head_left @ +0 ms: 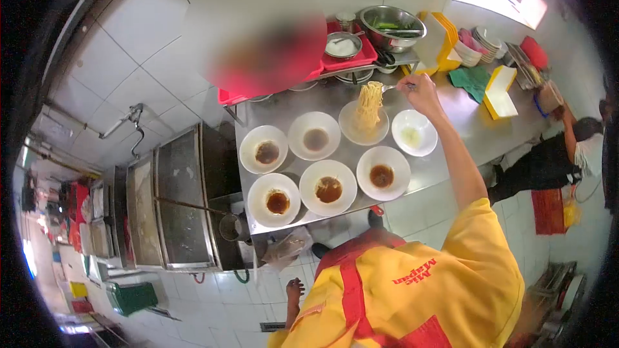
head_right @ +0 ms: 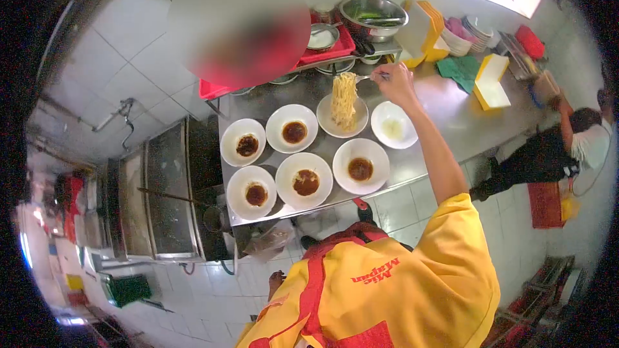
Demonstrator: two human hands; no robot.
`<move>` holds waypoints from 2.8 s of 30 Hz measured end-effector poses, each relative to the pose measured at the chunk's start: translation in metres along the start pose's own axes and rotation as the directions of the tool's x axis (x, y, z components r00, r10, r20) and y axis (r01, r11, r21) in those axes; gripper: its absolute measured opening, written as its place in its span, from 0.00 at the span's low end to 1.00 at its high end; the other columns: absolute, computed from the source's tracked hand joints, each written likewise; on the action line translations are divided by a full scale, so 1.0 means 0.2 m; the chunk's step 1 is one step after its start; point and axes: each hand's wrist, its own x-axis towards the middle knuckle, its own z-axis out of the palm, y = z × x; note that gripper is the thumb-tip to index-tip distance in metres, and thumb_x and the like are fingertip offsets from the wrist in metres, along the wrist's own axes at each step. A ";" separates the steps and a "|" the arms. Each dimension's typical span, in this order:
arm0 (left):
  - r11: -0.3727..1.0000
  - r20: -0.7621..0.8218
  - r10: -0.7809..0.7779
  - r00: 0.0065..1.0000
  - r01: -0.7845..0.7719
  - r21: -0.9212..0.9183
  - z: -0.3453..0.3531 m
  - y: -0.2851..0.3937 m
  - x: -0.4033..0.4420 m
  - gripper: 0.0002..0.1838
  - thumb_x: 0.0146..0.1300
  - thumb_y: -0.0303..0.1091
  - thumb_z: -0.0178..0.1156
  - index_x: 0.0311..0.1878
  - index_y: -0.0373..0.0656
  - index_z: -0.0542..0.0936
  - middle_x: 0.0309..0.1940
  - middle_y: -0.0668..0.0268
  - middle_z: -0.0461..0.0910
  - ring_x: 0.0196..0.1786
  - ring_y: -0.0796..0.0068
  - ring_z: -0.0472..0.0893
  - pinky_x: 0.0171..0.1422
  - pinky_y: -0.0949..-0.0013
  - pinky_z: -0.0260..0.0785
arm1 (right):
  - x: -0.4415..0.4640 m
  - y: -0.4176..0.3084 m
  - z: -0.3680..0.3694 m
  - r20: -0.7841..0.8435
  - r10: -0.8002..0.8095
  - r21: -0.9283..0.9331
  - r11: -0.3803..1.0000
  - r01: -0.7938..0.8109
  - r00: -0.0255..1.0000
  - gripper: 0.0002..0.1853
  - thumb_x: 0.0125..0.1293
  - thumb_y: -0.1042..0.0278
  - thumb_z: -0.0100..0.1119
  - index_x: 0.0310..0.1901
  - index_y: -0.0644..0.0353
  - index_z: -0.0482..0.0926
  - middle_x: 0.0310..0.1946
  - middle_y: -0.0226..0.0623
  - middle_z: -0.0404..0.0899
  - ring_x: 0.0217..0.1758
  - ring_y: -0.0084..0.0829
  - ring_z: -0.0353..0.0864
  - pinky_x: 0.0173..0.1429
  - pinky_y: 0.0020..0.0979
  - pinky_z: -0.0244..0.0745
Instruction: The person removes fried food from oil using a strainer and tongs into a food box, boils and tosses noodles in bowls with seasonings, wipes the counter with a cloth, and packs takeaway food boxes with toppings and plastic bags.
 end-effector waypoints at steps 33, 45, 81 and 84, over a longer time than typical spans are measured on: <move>0.803 0.481 0.548 0.684 -0.592 -0.072 1.42 1.97 -0.68 0.12 0.70 0.38 0.48 0.43 0.39 0.74 0.36 0.67 0.77 0.42 0.76 0.76 0.50 0.70 0.68 | 0.07 0.34 0.19 0.020 -0.436 -0.448 0.801 0.398 0.900 0.05 0.51 0.68 0.62 0.31 0.50 0.85 0.39 0.33 0.77 0.49 0.37 0.69 0.55 0.47 0.58; 0.736 0.344 0.564 0.751 -0.268 -0.622 1.66 2.12 -0.52 0.11 0.68 0.36 0.48 0.46 0.39 0.71 0.43 0.60 0.76 0.50 0.66 0.77 0.61 0.63 0.65 | 0.03 0.39 0.37 0.103 -0.091 0.118 0.990 0.079 0.991 0.04 0.53 0.69 0.63 0.30 0.53 0.85 0.31 0.34 0.79 0.43 0.38 0.70 0.50 0.43 0.64; 0.785 0.369 0.601 0.709 -0.435 -0.442 1.58 2.07 -0.47 0.16 0.72 0.43 0.43 0.45 0.40 0.72 0.41 0.62 0.77 0.48 0.71 0.77 0.58 0.67 0.65 | -0.08 0.32 0.23 0.170 -0.121 -0.110 0.984 0.141 0.978 0.06 0.53 0.71 0.59 0.31 0.52 0.85 0.32 0.35 0.78 0.45 0.34 0.72 0.56 0.43 0.59; 0.791 0.356 0.516 0.779 -0.275 -0.547 1.63 2.11 -0.48 0.17 0.71 0.41 0.45 0.52 0.37 0.69 0.48 0.58 0.74 0.55 0.68 0.73 0.62 0.67 0.62 | -0.07 0.25 0.25 0.084 -0.392 -0.576 0.731 0.366 0.916 0.11 0.48 0.73 0.55 0.30 0.47 0.85 0.33 0.31 0.75 0.48 0.35 0.68 0.53 0.46 0.57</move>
